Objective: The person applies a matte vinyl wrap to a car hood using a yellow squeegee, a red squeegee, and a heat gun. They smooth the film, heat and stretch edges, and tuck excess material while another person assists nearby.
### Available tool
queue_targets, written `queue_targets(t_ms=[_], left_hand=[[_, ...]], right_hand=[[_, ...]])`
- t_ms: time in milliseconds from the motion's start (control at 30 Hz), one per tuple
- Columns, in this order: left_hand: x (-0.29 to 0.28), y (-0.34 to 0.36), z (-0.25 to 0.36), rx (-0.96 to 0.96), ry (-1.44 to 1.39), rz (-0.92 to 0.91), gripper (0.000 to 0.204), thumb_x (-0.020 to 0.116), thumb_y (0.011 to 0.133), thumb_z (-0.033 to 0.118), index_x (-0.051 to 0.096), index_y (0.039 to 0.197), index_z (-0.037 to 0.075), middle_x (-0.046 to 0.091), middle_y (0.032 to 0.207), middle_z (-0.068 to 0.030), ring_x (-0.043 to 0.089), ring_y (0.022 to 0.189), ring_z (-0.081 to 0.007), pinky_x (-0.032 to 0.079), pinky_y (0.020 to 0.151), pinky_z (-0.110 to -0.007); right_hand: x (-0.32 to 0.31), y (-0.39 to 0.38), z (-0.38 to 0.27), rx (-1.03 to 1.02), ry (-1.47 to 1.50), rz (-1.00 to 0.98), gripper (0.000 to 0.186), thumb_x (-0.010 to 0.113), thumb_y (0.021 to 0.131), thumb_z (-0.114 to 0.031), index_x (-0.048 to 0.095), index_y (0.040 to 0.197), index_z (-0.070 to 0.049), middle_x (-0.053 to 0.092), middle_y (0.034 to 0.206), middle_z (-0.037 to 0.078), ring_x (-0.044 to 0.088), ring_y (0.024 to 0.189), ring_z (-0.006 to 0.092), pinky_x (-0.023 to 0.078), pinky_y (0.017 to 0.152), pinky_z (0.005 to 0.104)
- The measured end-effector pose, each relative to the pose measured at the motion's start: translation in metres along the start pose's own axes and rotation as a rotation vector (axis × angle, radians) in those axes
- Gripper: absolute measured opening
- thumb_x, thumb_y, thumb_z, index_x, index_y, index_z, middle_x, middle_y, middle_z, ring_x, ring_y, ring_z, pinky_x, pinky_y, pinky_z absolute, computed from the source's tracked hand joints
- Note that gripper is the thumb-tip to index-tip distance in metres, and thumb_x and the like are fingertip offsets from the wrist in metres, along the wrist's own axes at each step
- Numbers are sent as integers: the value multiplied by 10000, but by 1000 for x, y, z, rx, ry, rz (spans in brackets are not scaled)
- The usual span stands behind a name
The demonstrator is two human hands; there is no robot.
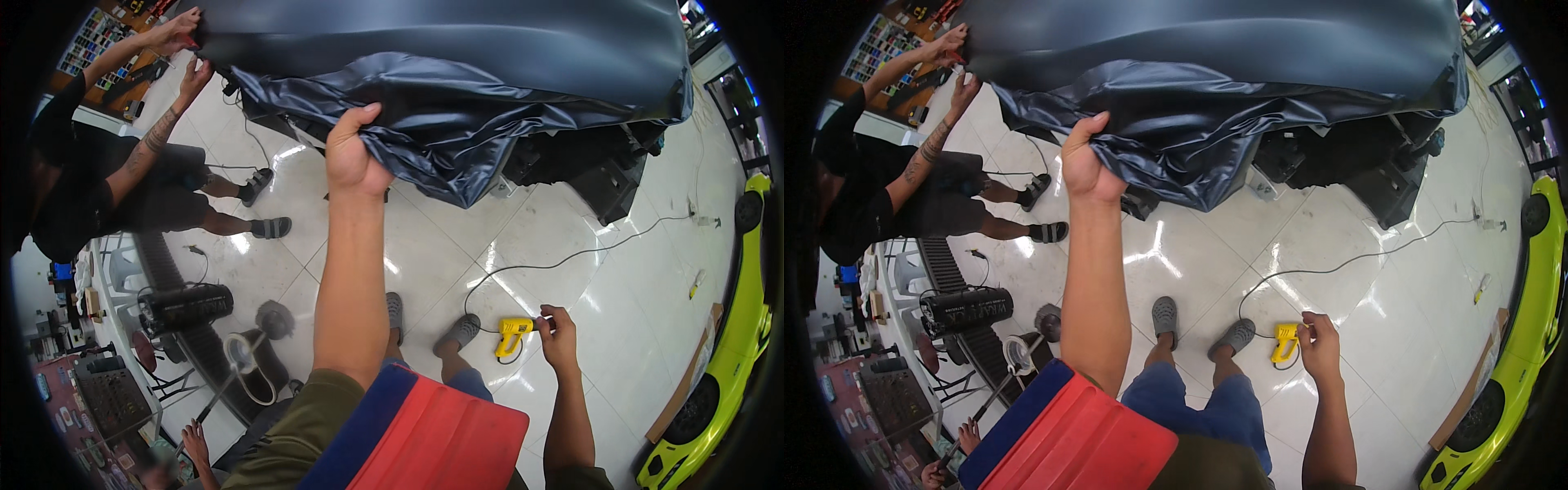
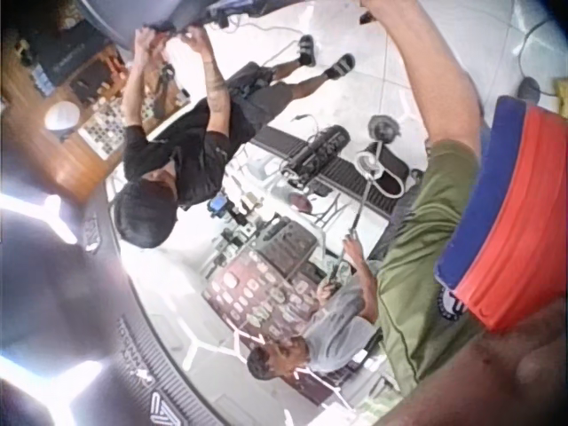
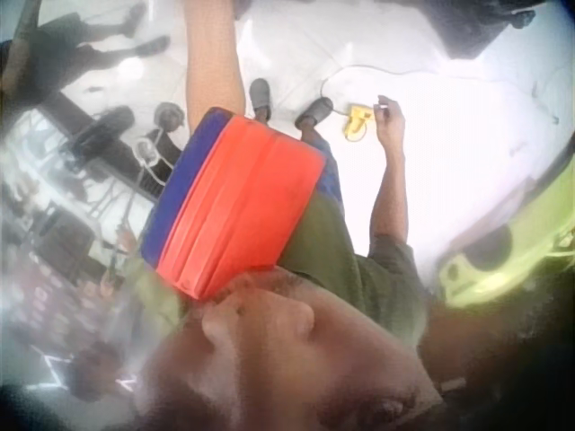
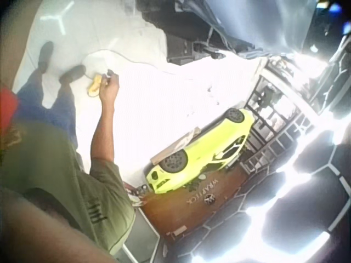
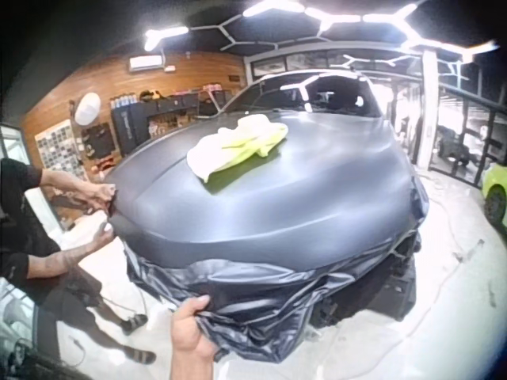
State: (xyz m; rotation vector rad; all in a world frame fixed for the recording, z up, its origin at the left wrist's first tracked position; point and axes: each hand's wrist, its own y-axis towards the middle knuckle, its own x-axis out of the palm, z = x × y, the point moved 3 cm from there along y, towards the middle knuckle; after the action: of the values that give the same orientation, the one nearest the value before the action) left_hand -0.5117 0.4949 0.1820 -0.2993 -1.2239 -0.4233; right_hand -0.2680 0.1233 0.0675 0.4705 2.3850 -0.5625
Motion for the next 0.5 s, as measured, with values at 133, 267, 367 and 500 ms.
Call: queue_targets(t_ms=[133,267,367,500], left_hand=[[-7,-2,1,-9,31,22,280,500,842,62,593,1077,-58,654,1068,-180,642,971,-319,508,904,-432],[-21,-23,8,-28,44,63,379,510,829,120,573,1144,-81,635,1146,-209,627,1032,-340,467,974,-457],[-3,-35,11,-57,83,14,408,529,818,100,552,1186,-74,627,1173,-192,612,1064,-330,455,986,-450],[-24,-30,0,12,340,274,391,588,804,81,564,1188,12,630,1160,-82,560,1099,-266,386,1040,-423]], right_hand=[[19,-13,18,70,-57,-22,222,618,853,-78,623,1051,24,618,935,145,626,701,230,514,664,341],[46,-27,35,95,-44,-46,247,630,848,-120,630,1048,23,620,954,180,640,731,265,514,676,354],[59,-26,44,105,-27,-85,265,626,855,-150,628,1053,27,636,960,187,647,768,289,520,705,364],[97,-30,160,222,132,31,327,638,862,-207,625,1104,13,670,941,158,658,831,261,519,736,328]])
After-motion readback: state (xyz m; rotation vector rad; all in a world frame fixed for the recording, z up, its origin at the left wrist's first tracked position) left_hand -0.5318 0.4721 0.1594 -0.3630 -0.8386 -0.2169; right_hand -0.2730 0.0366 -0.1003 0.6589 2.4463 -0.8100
